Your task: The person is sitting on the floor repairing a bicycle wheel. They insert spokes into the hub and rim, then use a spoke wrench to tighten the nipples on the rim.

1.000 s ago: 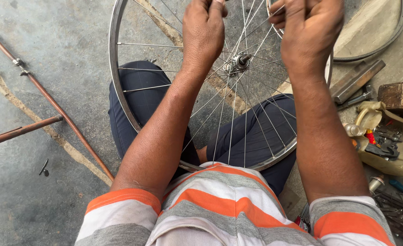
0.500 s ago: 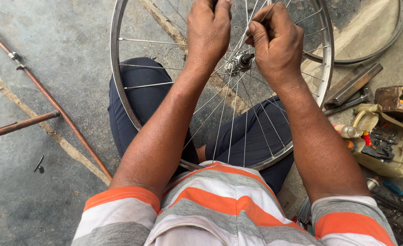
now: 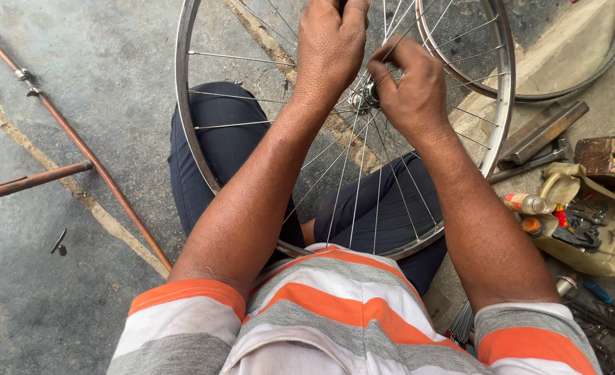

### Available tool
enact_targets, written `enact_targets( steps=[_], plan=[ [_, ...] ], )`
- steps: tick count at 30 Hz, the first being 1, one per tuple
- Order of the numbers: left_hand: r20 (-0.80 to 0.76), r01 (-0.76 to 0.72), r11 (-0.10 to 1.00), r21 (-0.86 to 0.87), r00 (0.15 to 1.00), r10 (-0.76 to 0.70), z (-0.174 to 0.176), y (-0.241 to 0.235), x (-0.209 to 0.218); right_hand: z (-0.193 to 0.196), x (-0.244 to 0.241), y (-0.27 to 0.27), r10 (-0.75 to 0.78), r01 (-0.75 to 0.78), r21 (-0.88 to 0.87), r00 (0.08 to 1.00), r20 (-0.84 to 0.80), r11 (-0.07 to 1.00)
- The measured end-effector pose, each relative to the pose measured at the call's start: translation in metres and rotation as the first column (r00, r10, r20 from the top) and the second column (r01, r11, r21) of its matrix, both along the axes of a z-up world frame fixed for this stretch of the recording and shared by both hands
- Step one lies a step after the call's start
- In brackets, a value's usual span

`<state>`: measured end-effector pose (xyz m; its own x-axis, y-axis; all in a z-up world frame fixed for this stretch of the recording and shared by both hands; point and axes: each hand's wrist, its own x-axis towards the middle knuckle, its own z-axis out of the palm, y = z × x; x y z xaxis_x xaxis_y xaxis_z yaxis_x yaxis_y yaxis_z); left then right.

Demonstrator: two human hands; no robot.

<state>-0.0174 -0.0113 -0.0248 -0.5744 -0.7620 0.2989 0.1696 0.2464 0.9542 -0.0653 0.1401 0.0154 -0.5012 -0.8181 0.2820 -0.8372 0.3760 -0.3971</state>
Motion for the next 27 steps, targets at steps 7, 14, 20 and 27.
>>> enact_targets(
  steps=[7, 14, 20, 27],
  plan=[
    [-0.015, 0.142, 0.989, -0.033, 0.990, -0.142, 0.014, 0.003, 0.000, 0.023, -0.006, 0.002, -0.120, 0.111, 0.052, 0.972, 0.203, 0.992],
    [0.069, 0.407, 0.905, -0.122, 0.913, -0.401, 0.031, 0.013, 0.016, 0.036, -0.029, 0.007, 0.313, 0.170, -0.557, 0.679, 0.664, 0.813],
    [0.089, 0.219, 0.942, -0.254, 0.975, -0.202, 0.020, 0.013, 0.005, 0.031, -0.032, 0.014, 0.275, 0.208, -0.534, 0.674, 0.685, 0.819],
    [0.101, -0.040, 0.989, -0.145, 0.993, 0.055, 0.004, 0.001, 0.001, 0.026, -0.049, 0.014, 0.138, 0.354, -0.595, 0.768, 0.625, 0.722]
  ],
)
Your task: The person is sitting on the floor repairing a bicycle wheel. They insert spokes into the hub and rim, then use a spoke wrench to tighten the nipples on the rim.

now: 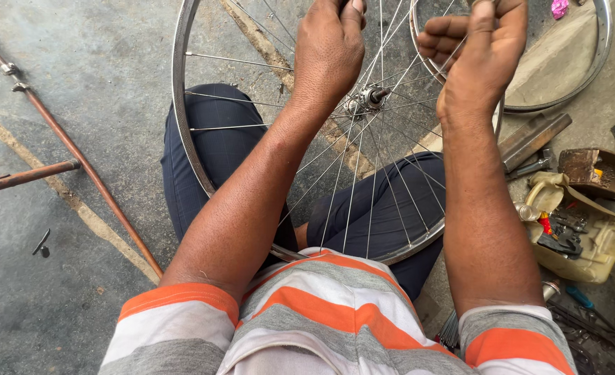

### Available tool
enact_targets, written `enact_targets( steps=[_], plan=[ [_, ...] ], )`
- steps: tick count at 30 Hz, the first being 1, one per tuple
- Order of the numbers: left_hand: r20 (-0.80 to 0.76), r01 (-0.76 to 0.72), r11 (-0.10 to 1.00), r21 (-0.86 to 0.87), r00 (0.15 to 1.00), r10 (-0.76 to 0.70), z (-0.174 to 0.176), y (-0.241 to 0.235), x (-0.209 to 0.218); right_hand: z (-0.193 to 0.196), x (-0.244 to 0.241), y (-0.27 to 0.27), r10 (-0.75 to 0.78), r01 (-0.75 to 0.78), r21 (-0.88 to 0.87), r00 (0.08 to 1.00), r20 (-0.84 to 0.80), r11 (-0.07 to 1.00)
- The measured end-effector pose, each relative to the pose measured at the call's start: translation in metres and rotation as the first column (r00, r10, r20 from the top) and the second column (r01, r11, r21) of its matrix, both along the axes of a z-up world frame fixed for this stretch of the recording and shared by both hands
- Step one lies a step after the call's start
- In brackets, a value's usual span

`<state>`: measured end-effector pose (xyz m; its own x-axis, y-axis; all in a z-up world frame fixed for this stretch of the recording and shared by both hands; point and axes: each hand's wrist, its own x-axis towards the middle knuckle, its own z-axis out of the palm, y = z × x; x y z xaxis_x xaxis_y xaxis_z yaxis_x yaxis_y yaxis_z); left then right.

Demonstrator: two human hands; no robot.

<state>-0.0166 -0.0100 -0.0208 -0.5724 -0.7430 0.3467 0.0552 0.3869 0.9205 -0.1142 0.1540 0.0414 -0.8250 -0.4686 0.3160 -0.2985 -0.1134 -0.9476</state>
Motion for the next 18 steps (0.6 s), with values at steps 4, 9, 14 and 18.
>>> enact_targets(
  steps=[4, 9, 14, 18],
  plan=[
    [-0.047, 0.018, 0.999, 0.041, 0.999, -0.016, 0.001, 0.003, -0.002, -0.008, -0.010, 0.003, 0.037, -0.038, 0.016, 0.999, 0.034, 0.999],
    [-0.004, 0.016, 0.999, 0.034, 1.000, -0.016, -0.001, 0.002, -0.002, -0.022, -0.017, 0.002, -0.008, 0.014, 0.043, 0.989, -0.146, 0.999],
    [0.005, 0.018, 1.000, 0.024, 1.000, -0.018, -0.003, 0.003, -0.005, -0.031, -0.015, 0.001, 0.068, -0.024, 0.145, 0.951, -0.303, 0.989],
    [-0.010, -0.002, 1.000, -0.005, 1.000, 0.002, -0.005, 0.004, -0.007, -0.045, -0.006, -0.001, 0.125, -0.074, 0.214, 0.964, -0.234, 0.974]
  ],
)
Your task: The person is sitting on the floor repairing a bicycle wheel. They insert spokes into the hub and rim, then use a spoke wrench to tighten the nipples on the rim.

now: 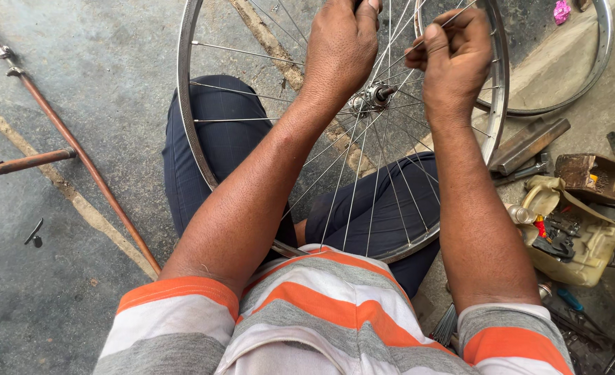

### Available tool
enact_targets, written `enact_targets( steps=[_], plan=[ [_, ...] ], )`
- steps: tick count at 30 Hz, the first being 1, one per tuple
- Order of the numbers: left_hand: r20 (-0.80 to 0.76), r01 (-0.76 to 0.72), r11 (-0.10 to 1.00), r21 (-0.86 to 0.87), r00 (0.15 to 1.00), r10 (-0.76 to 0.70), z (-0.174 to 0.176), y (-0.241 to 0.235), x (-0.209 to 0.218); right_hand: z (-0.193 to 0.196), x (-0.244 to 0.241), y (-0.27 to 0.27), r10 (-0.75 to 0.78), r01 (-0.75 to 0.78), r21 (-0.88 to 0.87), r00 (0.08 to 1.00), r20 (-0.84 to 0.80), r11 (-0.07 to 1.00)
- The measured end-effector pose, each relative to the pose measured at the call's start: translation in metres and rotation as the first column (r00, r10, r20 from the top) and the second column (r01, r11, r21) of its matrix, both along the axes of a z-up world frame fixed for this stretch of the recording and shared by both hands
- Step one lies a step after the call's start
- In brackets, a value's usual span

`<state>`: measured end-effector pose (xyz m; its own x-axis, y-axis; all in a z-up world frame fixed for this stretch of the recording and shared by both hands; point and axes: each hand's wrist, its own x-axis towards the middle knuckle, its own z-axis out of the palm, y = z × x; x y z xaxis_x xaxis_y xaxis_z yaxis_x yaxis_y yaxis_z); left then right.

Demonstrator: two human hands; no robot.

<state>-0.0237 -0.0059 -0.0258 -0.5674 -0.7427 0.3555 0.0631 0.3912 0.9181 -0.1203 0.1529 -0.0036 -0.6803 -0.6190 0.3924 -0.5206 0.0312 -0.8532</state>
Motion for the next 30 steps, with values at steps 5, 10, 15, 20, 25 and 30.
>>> enact_targets(
  steps=[5, 10, 15, 20, 25, 30],
  plan=[
    [0.014, -0.005, 1.000, -0.022, 1.000, 0.006, -0.004, 0.002, -0.003, -0.014, 0.006, 0.000, 0.011, -0.015, 0.052, 0.998, 0.068, 0.999],
    [0.018, 0.001, 1.000, -0.032, 1.000, 0.000, -0.006, 0.002, -0.007, -0.015, 0.005, 0.002, 0.018, -0.022, 0.035, 0.995, 0.097, 0.999],
    [-0.009, -0.012, 0.999, -0.031, 1.000, 0.012, -0.008, 0.003, -0.005, -0.011, 0.013, -0.001, -0.007, 0.004, 0.083, 0.999, 0.045, 0.997],
    [-0.066, 0.002, 1.000, -0.025, 0.998, -0.004, -0.002, 0.002, -0.002, 0.000, 0.026, 0.003, -0.007, 0.165, 0.438, 0.940, -0.340, 0.884],
    [-0.056, 0.179, 0.982, 0.057, 0.983, -0.176, 0.008, 0.004, 0.003, 0.008, 0.023, 0.008, 0.067, 0.018, 0.392, 0.978, -0.200, 0.920],
    [-0.062, 0.364, 0.929, 0.068, 0.931, -0.360, 0.017, 0.008, 0.009, 0.012, 0.017, 0.009, -0.028, 0.054, 0.290, 0.995, -0.092, 0.955]
  ],
)
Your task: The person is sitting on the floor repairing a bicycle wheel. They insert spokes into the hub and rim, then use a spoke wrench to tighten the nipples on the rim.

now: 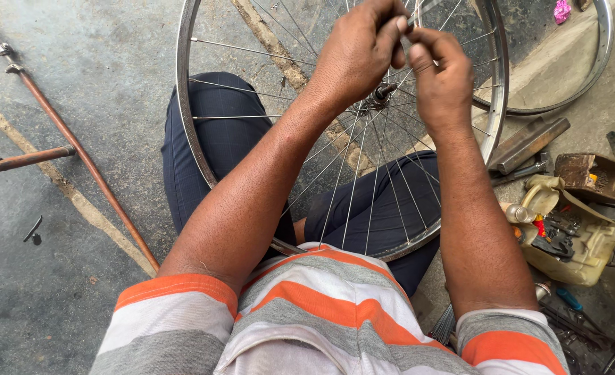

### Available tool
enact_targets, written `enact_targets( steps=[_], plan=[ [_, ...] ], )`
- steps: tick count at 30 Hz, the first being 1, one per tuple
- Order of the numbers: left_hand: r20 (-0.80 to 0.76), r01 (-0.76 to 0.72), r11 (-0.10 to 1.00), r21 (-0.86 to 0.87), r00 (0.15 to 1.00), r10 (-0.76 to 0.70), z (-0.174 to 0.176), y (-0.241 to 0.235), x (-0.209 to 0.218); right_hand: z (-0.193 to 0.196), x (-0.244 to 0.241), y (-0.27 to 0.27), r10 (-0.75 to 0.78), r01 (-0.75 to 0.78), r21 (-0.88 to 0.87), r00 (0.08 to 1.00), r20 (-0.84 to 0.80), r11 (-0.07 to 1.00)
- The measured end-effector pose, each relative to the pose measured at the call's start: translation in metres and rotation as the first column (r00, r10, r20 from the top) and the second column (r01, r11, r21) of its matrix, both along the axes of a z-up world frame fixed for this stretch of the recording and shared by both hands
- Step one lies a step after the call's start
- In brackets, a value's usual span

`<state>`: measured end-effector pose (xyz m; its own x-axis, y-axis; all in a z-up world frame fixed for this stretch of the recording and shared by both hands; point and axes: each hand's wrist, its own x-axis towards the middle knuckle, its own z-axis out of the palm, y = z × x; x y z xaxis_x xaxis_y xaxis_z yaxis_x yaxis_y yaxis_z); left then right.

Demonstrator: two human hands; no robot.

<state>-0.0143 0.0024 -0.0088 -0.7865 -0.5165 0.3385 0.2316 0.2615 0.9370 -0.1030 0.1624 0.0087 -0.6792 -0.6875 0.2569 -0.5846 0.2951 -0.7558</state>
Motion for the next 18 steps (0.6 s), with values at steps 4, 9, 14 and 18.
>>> enact_targets(
  steps=[4, 9, 14, 18],
  plan=[
    [0.063, 0.117, 0.989, -0.087, 0.992, -0.112, 0.003, 0.002, 0.002, 0.009, -0.002, 0.003, 0.212, -0.061, -0.405, 0.916, 0.339, 0.912],
    [0.077, 0.180, 0.984, -0.010, 0.981, -0.178, 0.006, -0.001, 0.006, 0.018, 0.003, 0.006, 0.289, -0.034, -0.490, 0.842, 0.455, 0.871],
    [0.108, 0.150, 0.985, -0.085, 0.984, -0.141, 0.005, 0.002, 0.008, 0.018, 0.001, 0.007, 0.182, 0.010, -0.423, 0.894, 0.409, 0.906],
    [0.084, 0.099, 0.993, -0.062, 0.992, -0.093, -0.004, 0.001, 0.005, 0.013, -0.001, 0.009, 0.166, 0.027, -0.420, 0.894, 0.416, 0.907]
  ],
)
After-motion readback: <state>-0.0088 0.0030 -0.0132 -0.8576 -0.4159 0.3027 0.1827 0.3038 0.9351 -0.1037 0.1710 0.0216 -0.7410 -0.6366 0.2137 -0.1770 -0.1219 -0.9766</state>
